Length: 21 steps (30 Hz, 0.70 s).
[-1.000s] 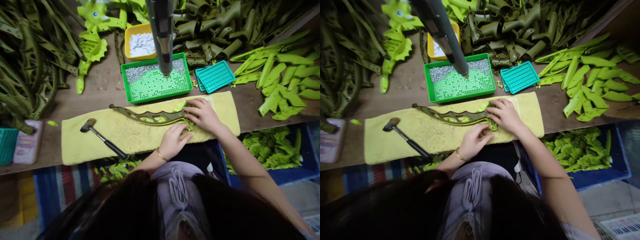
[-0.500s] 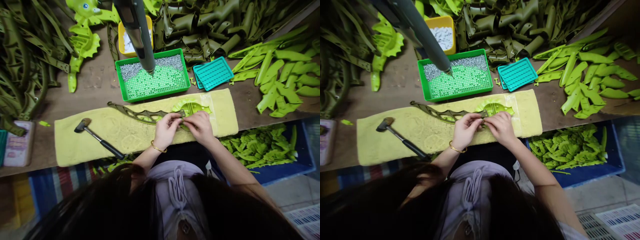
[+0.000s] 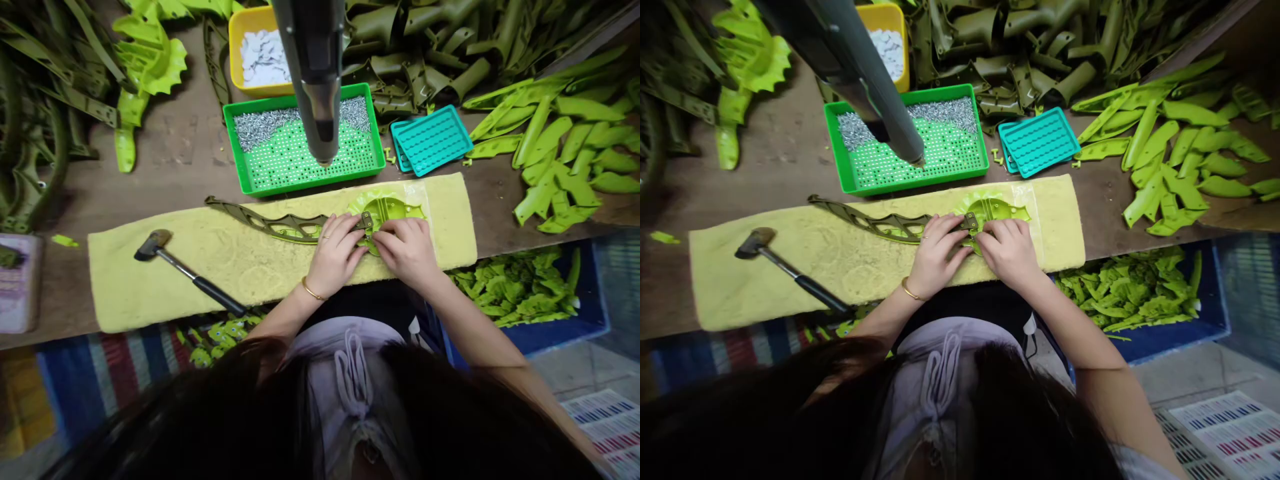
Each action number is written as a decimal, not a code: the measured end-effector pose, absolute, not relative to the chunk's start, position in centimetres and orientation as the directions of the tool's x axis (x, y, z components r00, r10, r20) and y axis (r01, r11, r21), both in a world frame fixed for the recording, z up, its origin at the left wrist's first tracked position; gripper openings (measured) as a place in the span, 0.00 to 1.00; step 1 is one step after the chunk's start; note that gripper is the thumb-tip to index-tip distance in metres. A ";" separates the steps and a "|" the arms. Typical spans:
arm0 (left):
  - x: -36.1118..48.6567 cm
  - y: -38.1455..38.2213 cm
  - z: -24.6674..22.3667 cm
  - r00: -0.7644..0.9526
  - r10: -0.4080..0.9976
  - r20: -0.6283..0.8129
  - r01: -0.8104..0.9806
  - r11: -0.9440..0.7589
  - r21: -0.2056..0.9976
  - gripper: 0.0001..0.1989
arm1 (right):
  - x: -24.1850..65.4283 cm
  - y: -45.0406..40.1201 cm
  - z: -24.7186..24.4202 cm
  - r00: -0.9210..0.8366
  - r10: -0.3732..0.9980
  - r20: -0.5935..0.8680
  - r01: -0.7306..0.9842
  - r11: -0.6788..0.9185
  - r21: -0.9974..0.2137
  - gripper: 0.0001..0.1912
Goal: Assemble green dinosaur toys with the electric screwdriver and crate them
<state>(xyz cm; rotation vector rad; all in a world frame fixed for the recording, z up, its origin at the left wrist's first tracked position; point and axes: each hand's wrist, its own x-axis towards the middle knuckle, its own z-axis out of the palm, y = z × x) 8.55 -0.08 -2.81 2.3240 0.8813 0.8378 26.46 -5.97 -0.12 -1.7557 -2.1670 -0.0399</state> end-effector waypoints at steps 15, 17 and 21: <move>9.1 -0.7 -2.3 0.733 0.569 0.372 0.485 -0.821 0.301 0.12 | 27.5 -7.1 2.2 0.097 0.988 -0.124 0.441 -0.154 -0.884 0.09; 9.8 -0.6 -2.1 0.701 0.605 0.377 0.504 -0.794 0.338 0.11 | 27.4 -6.7 2.2 0.101 0.972 -0.212 0.230 -0.231 -0.945 0.11; 10.9 -0.2 -2.0 0.597 0.692 0.407 0.521 -0.719 0.459 0.12 | 27.2 -6.7 1.0 0.302 0.936 -0.179 0.154 -0.233 -0.960 0.11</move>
